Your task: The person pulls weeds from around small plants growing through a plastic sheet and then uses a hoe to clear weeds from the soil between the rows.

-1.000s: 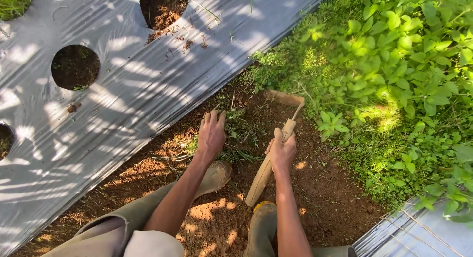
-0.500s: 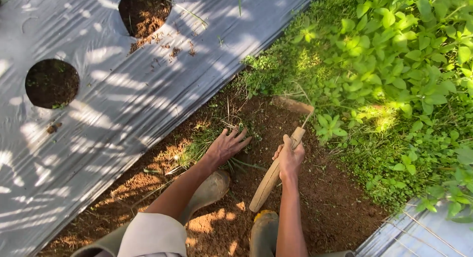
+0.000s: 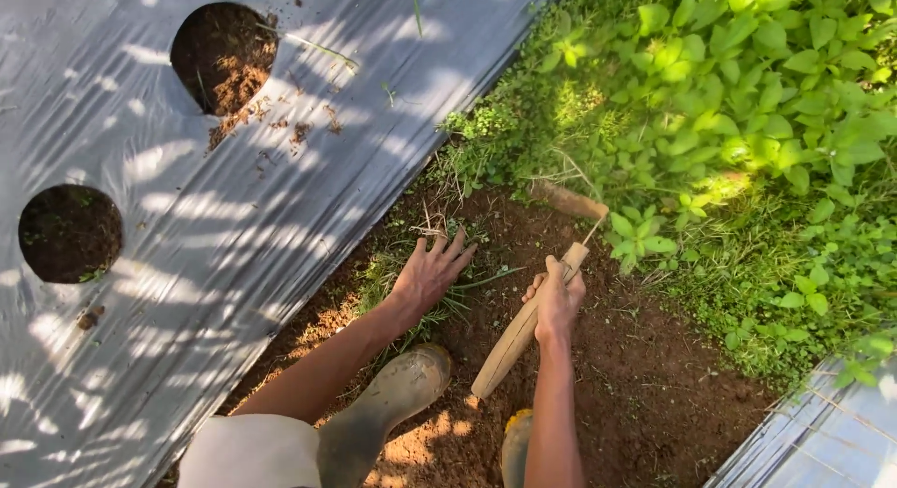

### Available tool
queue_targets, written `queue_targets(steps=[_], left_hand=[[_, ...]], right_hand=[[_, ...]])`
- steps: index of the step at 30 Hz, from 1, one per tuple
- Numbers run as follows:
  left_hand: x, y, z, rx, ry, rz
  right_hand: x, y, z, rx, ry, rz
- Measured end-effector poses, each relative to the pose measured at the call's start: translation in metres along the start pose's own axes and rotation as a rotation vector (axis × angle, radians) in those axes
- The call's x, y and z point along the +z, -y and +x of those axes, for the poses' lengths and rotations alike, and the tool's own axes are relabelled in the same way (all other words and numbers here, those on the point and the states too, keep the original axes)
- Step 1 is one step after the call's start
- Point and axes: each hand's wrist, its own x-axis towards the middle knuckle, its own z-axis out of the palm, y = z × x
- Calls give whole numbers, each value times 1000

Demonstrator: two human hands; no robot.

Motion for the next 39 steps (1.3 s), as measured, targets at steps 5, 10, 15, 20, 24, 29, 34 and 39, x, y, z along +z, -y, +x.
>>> queue_targets(steps=[5, 10, 15, 20, 24, 29, 34, 39], left_hand=[[-59, -14, -4, -16, 253, 104], [-18, -37, 56, 116, 110, 157], [-35, -45, 65, 292, 127, 275], [-23, -53, 81, 466, 128, 164], [-58, -68, 91, 516, 141, 51], [-61, -66, 144, 587, 149, -128], [-116, -77, 141, 710, -23, -22], [-128, -96, 142, 844, -191, 103]], right_hand=[[-22, -3, 11, -37, -58, 20], [-32, 5, 8, -20, -136, 73], [-31, 5, -3, -29, -164, 135], [-5, -2, -19, 74, -147, 106], [-10, -26, -17, 65, -95, -74], [-23, -55, -9, 71, -73, 78], [-13, -93, -17, 135, -230, 314], [-6, -110, -31, 134, -468, 578]])
